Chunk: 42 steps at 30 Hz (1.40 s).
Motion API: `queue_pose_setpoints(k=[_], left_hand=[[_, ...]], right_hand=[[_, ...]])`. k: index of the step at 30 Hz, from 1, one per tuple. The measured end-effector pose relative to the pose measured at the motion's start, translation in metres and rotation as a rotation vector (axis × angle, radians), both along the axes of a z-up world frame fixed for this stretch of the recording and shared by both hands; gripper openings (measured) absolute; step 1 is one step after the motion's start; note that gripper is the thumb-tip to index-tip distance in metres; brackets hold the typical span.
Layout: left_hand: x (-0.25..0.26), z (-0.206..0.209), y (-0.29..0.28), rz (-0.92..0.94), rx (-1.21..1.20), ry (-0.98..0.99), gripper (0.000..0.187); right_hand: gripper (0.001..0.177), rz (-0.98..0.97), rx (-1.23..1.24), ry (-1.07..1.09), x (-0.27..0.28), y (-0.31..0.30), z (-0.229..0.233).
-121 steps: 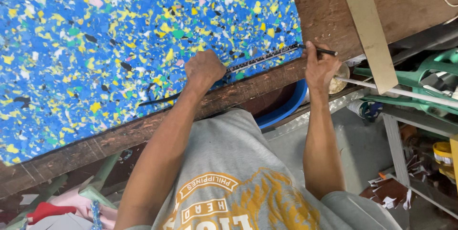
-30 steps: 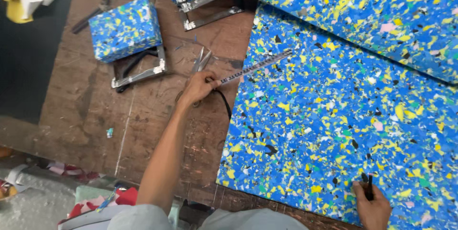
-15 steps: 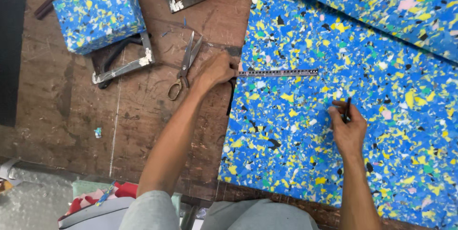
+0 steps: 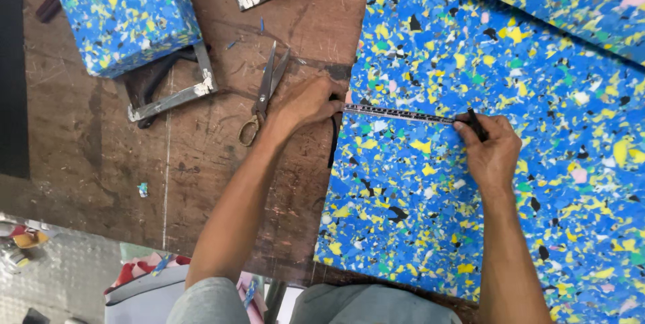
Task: The person measures and marks a large piece of blue patterned fabric on a wooden workbench. They use a retractable tape measure and a pen to draw straight lines along the fabric's edges and across its surface. A long strip of cardboard is also used as a straightedge to guide the marking process.
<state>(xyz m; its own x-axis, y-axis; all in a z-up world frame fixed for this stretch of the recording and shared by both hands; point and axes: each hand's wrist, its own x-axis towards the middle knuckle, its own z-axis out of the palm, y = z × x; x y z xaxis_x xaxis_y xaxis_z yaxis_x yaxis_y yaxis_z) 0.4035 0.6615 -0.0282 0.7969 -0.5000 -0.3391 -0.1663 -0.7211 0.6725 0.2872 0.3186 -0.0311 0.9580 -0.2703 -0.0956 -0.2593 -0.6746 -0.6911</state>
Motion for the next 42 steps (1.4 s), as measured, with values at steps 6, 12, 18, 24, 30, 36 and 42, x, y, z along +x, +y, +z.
queue_pose_setpoints(k=[6,12,18,24,30,36,42], left_hand=[[0.008,-0.004,-0.003,0.009,0.035,0.063,0.032],[0.01,-0.011,-0.003,-0.016,0.106,0.086,0.029],[0.011,-0.021,-0.002,0.002,0.056,0.064,0.027],[0.01,-0.009,-0.007,0.009,0.124,0.097,0.026],[0.011,0.006,-0.01,-0.026,0.165,0.064,0.028],[0.014,-0.004,-0.007,-0.046,0.178,0.069,0.025],[0.018,-0.016,-0.004,-0.084,0.16,0.053,0.026]], right_hand=[[0.018,0.037,-0.014,0.064,0.006,-0.013,-0.001],[0.019,0.019,-0.02,0.096,0.008,-0.012,0.0],[0.018,0.006,0.031,0.114,0.009,-0.013,0.002],[0.019,-0.065,0.175,0.153,0.01,-0.016,0.0],[0.046,-0.412,0.631,-0.024,0.001,-0.039,-0.007],[0.033,-0.421,0.531,-0.018,-0.014,-0.049,-0.016],[0.013,-0.34,0.599,-0.062,-0.025,-0.047,-0.028]])
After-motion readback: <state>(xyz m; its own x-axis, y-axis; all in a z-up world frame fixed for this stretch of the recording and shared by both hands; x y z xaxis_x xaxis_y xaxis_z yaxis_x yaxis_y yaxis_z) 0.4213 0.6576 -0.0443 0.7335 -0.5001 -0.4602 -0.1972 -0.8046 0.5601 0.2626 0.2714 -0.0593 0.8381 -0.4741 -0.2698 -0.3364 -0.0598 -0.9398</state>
